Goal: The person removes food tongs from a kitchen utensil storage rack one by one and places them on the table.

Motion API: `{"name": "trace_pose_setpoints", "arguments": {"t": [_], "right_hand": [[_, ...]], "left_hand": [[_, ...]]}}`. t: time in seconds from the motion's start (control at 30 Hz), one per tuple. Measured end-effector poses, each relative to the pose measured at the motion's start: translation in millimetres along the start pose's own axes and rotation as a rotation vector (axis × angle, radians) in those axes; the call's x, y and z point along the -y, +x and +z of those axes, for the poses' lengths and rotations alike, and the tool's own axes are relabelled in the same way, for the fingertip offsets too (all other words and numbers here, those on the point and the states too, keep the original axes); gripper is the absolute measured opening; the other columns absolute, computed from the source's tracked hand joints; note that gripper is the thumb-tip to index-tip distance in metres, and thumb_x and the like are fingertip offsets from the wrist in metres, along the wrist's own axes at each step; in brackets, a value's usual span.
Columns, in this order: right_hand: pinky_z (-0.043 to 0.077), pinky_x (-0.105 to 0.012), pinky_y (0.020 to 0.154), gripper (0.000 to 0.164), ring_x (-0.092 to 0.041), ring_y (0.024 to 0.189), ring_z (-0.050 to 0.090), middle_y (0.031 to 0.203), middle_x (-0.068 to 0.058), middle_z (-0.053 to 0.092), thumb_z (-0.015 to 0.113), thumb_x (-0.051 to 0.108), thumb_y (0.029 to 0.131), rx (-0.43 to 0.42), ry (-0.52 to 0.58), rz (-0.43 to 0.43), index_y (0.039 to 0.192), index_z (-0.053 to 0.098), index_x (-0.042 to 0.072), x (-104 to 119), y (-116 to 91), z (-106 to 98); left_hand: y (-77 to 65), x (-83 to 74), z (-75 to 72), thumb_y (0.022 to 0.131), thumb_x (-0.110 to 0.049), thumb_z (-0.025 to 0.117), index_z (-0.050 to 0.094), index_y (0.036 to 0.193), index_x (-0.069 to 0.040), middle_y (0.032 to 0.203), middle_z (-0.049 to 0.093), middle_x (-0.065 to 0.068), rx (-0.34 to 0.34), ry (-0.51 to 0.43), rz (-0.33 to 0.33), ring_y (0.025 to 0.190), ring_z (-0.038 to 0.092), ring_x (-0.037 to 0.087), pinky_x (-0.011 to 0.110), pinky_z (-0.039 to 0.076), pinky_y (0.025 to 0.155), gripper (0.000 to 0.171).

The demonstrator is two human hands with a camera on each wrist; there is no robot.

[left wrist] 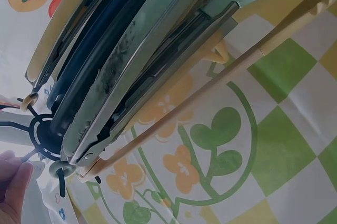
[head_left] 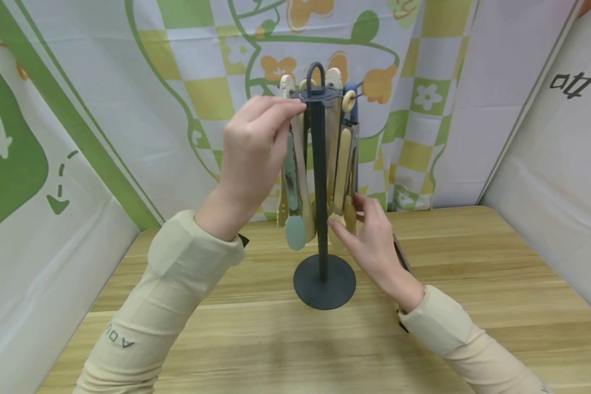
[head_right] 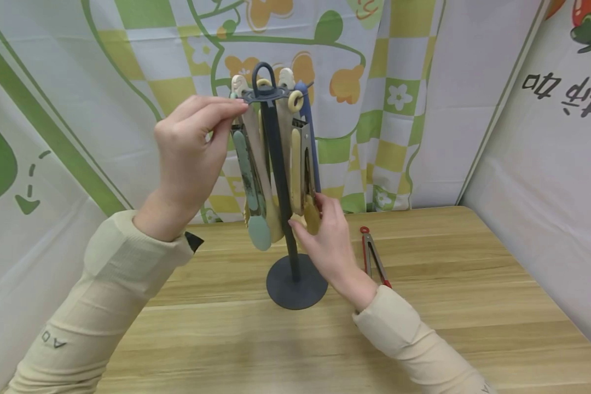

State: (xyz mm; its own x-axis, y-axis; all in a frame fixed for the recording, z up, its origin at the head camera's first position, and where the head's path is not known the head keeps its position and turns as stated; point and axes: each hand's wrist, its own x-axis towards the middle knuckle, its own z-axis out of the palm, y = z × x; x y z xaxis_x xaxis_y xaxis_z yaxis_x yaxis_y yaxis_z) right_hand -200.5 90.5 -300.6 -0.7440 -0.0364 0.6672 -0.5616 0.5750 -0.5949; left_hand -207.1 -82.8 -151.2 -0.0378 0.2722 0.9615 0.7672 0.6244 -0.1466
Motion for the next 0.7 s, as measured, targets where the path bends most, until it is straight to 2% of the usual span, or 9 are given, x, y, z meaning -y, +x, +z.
{"name": "trace_pose_setpoints", "arguments": {"t": [0.3, 0.7], "right_hand": [[0.050, -0.036, 0.079, 0.052, -0.027, 0.093, 0.055, 0.105, -0.019, 0.055, 0.071, 0.017, 0.079, -0.029, -0.009, -0.010, 0.118, 0.049, -0.008, -1.0, 0.0, 0.1], [0.052, -0.035, 0.076, 0.048, -0.026, 0.088, 0.057, 0.100, -0.019, 0.058, 0.073, 0.013, 0.076, -0.091, -0.009, -0.076, 0.114, 0.054, -0.009, -3.0, -0.5, -0.2]], "left_hand": [[-0.5, 0.3, 0.0, 0.087, 0.007, 0.052, 0.069, 0.085, 0.005, 0.084, 0.068, 0.016, 0.000, 0.000, 0.001, 0.076, 0.062, 0.026, 0.027, 0.052, 0.071, 0.018], [-1.4, 0.5, -0.1, 0.087, 0.006, 0.053, 0.069, 0.085, 0.005, 0.083, 0.068, 0.016, -0.001, 0.003, 0.007, 0.075, 0.062, 0.026, 0.026, 0.052, 0.070, 0.017]]}}
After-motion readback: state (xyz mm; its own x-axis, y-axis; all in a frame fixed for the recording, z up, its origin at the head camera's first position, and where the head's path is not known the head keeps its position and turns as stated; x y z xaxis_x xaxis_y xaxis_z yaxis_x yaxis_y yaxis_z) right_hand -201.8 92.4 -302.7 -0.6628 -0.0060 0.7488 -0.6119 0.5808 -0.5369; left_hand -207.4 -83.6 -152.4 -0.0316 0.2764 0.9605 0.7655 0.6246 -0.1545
